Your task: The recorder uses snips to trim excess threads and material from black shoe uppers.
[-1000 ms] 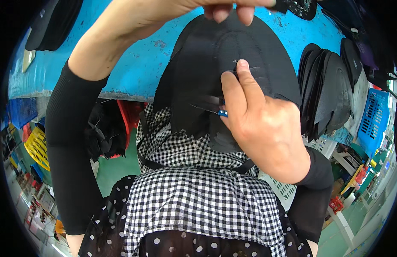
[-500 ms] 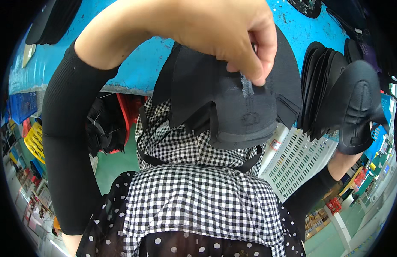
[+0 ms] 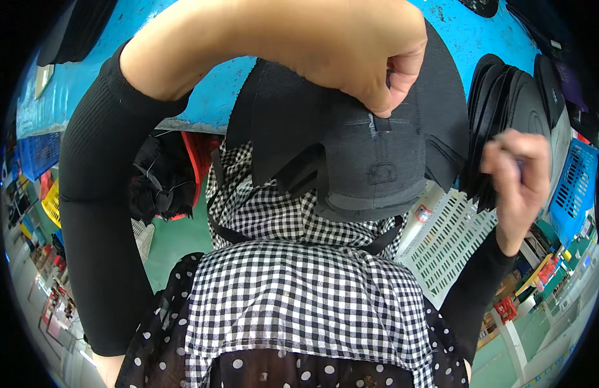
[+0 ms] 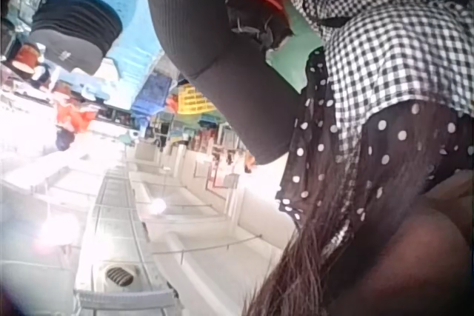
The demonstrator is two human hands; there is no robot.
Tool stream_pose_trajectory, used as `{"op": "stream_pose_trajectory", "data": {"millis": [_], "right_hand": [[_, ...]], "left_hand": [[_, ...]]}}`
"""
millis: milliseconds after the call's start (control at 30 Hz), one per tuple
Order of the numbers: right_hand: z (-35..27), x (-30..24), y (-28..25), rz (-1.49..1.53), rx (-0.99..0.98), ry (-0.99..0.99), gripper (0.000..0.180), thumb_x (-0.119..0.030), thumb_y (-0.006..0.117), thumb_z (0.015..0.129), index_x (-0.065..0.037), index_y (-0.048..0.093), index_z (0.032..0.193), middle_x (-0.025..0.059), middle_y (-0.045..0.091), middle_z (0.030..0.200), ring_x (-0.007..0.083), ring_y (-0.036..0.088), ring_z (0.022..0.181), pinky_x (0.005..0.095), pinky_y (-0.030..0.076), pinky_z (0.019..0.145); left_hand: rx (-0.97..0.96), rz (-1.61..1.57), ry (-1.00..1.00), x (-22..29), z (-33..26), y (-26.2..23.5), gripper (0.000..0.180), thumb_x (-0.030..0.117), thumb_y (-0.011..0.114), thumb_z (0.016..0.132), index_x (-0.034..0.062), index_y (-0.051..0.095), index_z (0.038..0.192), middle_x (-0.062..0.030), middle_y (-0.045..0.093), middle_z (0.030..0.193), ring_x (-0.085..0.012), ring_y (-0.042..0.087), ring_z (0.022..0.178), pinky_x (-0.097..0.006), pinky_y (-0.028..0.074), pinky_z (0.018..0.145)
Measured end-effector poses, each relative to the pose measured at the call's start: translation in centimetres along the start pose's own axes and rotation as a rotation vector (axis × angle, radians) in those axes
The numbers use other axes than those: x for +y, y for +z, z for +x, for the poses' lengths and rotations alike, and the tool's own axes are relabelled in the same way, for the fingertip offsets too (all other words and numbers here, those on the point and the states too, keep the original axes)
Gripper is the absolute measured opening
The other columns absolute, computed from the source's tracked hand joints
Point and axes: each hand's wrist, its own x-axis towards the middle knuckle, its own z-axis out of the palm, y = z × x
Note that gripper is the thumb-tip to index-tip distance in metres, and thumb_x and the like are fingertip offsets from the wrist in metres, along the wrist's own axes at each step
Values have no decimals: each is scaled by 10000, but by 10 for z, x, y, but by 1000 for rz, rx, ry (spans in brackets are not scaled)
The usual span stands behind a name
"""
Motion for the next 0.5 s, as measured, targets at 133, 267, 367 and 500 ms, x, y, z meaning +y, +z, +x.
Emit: {"op": "stream_pose_trajectory", "data": {"millis": [133, 267, 367, 500], "right_hand": [[47, -15, 38, -382, -419, -343, 161, -25, 730, 720, -42, 618, 834, 74, 610, 743, 242, 620, 647, 312, 482, 572], [56, -20, 35, -453, -581, -370, 171, -48, 725, 728, -60, 601, 845, 65, 601, 745, 261, 619, 655, 339, 472, 557], [63, -17, 28, -303, -691, -315, 170, -51, 718, 741, -57, 598, 861, 66, 604, 742, 271, 616, 650, 338, 471, 561], [65, -19, 36, -444, -504, -292, 140, 21, 709, 735, 22, 598, 822, 114, 630, 758, 274, 634, 689, 306, 485, 624]], "left_hand": [[122, 126, 119, -6, -10, 10, 135, 129, 642, 795, 1, 683, 807, -118, 641, 725, -251, 612, 697, -338, 479, 659], [296, 222, 195, -23, -3, 24, 130, 136, 666, 777, 9, 648, 795, -113, 612, 689, -259, 599, 681, -353, 472, 645], [331, 316, 139, -17, -3, 18, 135, 144, 668, 780, 16, 628, 790, -104, 608, 673, -242, 596, 661, -352, 469, 629], [14, 23, -448, 20, 6, -10, 154, 161, 623, 832, 19, 620, 773, -85, 626, 651, -170, 602, 618, -316, 463, 583]]}}
